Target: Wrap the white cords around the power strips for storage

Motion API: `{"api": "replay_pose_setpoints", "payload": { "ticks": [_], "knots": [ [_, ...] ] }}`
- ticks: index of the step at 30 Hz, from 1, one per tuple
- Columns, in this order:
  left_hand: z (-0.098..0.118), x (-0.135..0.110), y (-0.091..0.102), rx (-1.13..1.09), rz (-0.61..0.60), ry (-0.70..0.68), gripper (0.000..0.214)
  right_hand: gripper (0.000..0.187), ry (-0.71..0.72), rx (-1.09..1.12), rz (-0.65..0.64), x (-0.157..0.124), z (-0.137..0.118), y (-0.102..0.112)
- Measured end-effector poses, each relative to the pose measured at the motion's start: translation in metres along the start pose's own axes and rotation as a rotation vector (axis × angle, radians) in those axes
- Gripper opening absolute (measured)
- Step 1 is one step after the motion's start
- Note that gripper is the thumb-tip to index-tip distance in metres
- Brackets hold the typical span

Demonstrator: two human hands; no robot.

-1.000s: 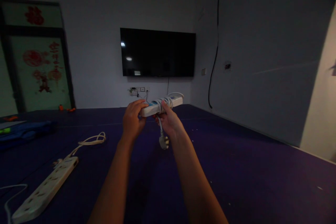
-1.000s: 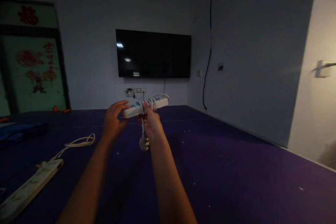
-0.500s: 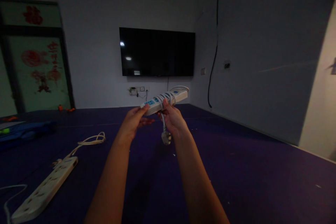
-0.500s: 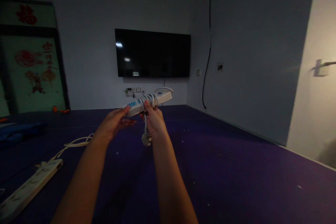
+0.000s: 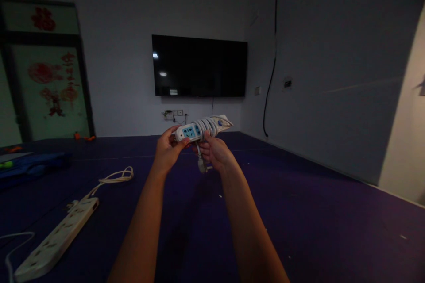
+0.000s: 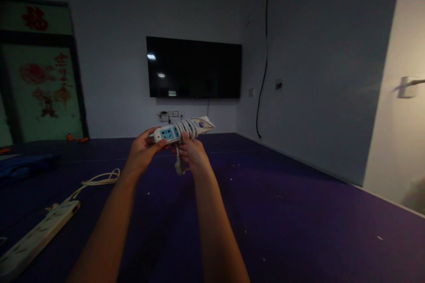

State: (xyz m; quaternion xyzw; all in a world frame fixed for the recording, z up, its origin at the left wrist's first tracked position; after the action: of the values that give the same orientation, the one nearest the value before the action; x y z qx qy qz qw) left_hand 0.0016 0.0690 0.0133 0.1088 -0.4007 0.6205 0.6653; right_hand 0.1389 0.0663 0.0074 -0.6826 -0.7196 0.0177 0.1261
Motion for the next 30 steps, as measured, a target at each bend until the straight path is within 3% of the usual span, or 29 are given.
{"api": "replay_pose_setpoints", "payload": {
  "ticks": [5,10,13,15,22,24,30],
  "knots": [
    [-0.001,0.004,0.007,0.032,-0.042,-0.009,0.058,0.02,0.039,0.002,-0.068,0.001,-0.002,0.0],
    [-0.001,0.003,0.013,-0.019,0.004,0.013,0.055,0.022,-0.032,0.101,-0.234,-0.004,-0.005,-0.001],
    [0.0,0.002,0.017,-0.117,0.05,0.048,0.051,0.023,0.038,0.218,-0.329,-0.008,-0.009,-0.002],
    [0.002,0.002,0.019,-0.179,0.069,0.05,0.048,0.036,0.109,0.264,-0.373,-0.011,-0.011,-0.003],
    [0.004,0.002,0.013,-0.265,0.104,0.013,0.043,0.062,0.234,0.231,-0.293,-0.01,-0.006,-0.008],
    [0.002,0.0,0.008,-0.268,0.076,0.018,0.043,0.057,0.23,0.227,-0.215,-0.009,-0.006,-0.005],
    [-0.018,-0.005,-0.007,-0.237,0.054,0.08,0.046,0.007,0.133,0.16,-0.103,-0.005,-0.014,0.019]
  ]
}}
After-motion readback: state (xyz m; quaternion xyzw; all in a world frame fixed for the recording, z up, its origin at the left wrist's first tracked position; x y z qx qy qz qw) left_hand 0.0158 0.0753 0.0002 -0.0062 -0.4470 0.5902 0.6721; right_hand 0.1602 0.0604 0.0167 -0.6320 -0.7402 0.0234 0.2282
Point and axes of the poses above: each hand's wrist, its own x-axis towards the middle knuckle, its own y-axis out of the back of the hand, z = x × y, the point moved 3 cm from there along x, towards the middle knuckle, and after that the axes turned 12 degrees about -x, right-handed, at the moved point
